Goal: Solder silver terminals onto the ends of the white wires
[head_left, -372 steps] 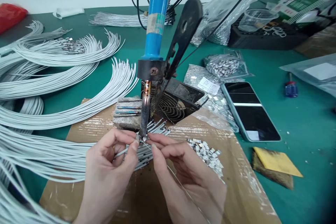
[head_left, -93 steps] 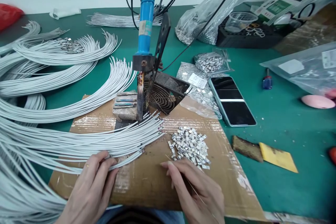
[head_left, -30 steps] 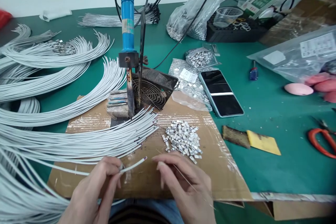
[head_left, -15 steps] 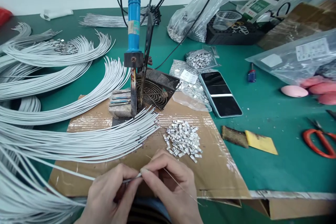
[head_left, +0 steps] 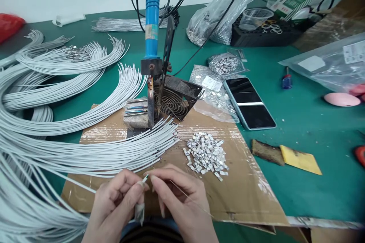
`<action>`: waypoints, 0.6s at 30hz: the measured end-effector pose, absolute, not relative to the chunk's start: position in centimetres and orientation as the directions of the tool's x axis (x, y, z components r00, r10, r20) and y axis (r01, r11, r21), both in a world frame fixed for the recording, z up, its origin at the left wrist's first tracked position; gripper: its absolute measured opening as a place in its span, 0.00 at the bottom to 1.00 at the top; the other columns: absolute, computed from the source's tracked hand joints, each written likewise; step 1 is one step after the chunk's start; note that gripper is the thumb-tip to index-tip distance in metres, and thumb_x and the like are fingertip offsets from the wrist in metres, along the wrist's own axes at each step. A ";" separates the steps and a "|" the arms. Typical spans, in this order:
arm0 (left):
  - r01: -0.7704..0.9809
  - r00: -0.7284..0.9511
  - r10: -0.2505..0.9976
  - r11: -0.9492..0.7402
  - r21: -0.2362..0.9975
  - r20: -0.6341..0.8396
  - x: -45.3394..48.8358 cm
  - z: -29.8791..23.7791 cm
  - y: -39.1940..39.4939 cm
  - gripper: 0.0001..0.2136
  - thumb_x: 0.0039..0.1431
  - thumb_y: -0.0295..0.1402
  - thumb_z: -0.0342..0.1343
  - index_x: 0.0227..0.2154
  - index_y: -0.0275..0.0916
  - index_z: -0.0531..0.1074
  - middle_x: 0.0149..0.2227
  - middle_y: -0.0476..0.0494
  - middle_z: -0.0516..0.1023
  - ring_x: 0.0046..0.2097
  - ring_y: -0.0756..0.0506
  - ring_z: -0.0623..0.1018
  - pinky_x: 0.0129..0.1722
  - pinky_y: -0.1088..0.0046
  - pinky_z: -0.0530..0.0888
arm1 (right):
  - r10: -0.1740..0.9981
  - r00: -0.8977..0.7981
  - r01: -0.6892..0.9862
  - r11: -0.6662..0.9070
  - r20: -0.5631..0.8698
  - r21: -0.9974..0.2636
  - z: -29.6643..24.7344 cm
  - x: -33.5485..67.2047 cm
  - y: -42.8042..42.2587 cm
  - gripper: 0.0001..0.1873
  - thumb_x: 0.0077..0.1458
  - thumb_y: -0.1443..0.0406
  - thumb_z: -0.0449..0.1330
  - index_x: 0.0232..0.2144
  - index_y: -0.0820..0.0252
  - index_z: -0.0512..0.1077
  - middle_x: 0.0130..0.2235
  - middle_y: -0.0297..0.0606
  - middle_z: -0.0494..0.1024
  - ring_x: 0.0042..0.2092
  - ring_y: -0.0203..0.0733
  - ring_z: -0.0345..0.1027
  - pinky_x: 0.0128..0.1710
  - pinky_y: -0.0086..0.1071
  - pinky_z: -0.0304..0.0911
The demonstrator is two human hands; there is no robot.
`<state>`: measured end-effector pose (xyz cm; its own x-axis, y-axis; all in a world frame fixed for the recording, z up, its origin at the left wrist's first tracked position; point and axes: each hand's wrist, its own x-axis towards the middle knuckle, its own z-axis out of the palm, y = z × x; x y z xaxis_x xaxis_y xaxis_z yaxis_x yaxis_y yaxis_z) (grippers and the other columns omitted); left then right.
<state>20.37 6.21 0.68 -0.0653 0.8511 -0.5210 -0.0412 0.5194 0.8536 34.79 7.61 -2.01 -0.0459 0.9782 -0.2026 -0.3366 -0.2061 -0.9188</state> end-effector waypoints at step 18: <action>0.019 -0.166 0.867 0.479 0.878 -0.470 21.0 1.2 6.0 0.26 0.51 0.58 0.68 0.23 0.37 0.75 0.21 0.55 0.63 0.24 0.54 0.54 0.22 0.79 0.50 | 0.966 -0.056 -0.312 -0.256 -0.251 -0.915 -2.0 34.8 7.3 0.05 0.55 0.64 0.69 0.30 0.53 0.86 0.26 0.33 0.72 0.24 0.31 0.60 0.20 0.23 0.52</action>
<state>21.00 5.96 1.17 -0.1663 0.8670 -0.4697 0.0187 0.4791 0.8776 34.82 7.31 -1.99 -0.0559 0.9663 -0.2512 -0.3119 -0.2559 -0.9150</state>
